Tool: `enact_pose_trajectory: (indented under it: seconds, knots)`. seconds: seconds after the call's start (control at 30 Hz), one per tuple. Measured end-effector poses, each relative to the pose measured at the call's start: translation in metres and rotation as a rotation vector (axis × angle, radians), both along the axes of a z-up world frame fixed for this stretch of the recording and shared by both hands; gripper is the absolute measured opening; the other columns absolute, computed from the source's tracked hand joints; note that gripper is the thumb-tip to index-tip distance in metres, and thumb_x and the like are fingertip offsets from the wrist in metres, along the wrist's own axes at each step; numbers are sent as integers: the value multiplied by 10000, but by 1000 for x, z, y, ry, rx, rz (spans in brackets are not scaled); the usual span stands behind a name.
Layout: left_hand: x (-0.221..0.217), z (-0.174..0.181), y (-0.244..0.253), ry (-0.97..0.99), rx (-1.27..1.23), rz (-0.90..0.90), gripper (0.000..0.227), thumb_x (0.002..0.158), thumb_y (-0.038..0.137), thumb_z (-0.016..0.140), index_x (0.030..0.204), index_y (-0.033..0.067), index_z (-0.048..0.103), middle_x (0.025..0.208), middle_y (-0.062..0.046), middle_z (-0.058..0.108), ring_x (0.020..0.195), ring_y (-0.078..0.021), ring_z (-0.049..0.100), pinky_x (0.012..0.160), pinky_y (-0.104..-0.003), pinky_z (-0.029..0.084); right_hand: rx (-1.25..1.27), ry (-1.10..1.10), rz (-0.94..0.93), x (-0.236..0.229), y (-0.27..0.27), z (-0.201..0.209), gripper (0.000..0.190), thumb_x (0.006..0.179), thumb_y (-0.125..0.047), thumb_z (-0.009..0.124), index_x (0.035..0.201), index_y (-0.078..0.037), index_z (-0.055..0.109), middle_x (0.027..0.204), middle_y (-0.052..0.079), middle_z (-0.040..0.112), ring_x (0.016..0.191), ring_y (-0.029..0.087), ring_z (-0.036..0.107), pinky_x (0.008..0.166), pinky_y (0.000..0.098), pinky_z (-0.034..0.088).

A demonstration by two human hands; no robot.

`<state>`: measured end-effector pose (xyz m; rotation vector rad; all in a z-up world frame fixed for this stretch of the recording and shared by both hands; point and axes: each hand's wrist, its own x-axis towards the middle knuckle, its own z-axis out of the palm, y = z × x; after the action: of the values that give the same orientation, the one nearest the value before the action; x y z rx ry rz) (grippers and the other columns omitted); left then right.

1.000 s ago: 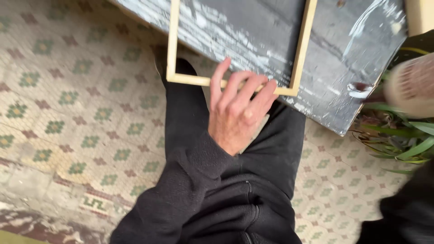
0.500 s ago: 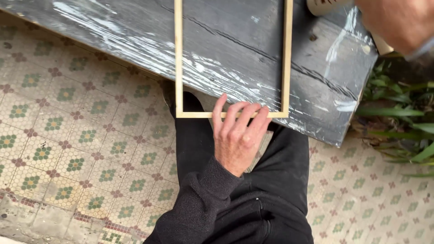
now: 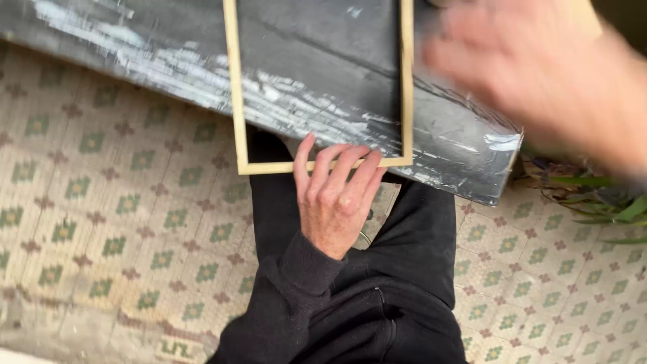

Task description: Assembling wooden picture frames by applying vinyl adhesive and using metal fasteners.

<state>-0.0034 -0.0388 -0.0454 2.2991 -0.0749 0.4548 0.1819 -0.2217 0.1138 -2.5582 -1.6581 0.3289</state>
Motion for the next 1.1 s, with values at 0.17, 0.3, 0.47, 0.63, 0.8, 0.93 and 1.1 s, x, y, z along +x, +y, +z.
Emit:
enact_pose_trajectory:
  seconds: [0.17,0.3,0.47,0.63,0.8,0.93,1.1]
  knots:
    - [1,3,3,-28,3,-16,235,899,137,836,1120,87,776,1109,-7,692,1113,-207,632,1215,-563,351,143,247,-241,-91,-27,-59,438,817,-191,774,1235,-107,674,1037,40,682,984,251,648,835,377,531]
    - [2,8,3,-8,4,-25,238,912,148,832,1133,83,771,1116,0,692,1116,-195,635,1221,-566,345,146,175,-267,-98,-32,-73,446,842,-221,792,1261,-108,688,1041,64,669,935,248,618,830,372,508]
    - [1,12,3,11,19,-17,224,916,161,826,1120,89,768,1119,1,694,1113,-206,638,1212,-559,354,126,120,-181,-96,-29,-77,446,852,-200,787,1284,-127,702,1036,48,677,885,226,607,779,382,464]
    - [0,11,3,27,23,-22,224,933,173,826,1135,96,767,1132,11,694,1123,-196,640,1222,-548,357,77,34,-115,-97,-31,-74,481,837,-199,808,1304,-129,716,975,21,663,845,200,603,760,381,440]
    - [0,13,4,37,41,-26,234,930,176,830,1139,94,764,1137,7,696,1124,-203,638,1213,-540,356,146,73,-128,-100,-45,-79,439,841,-219,810,1260,-112,740,977,14,667,834,178,609,772,376,438]
    - [5,27,6,54,27,-36,201,938,211,792,1099,95,757,1118,-5,699,1111,-219,647,1152,-505,397,203,126,-191,-112,-86,-93,392,837,-294,826,1197,-160,746,1003,-8,695,830,137,582,777,351,423]
    - [65,32,16,330,39,-158,403,947,404,701,1139,52,739,1062,-102,703,933,-227,660,876,-452,495,412,451,-493,-136,-106,-87,533,775,-204,825,1286,-108,704,929,-49,726,845,44,664,851,253,541]
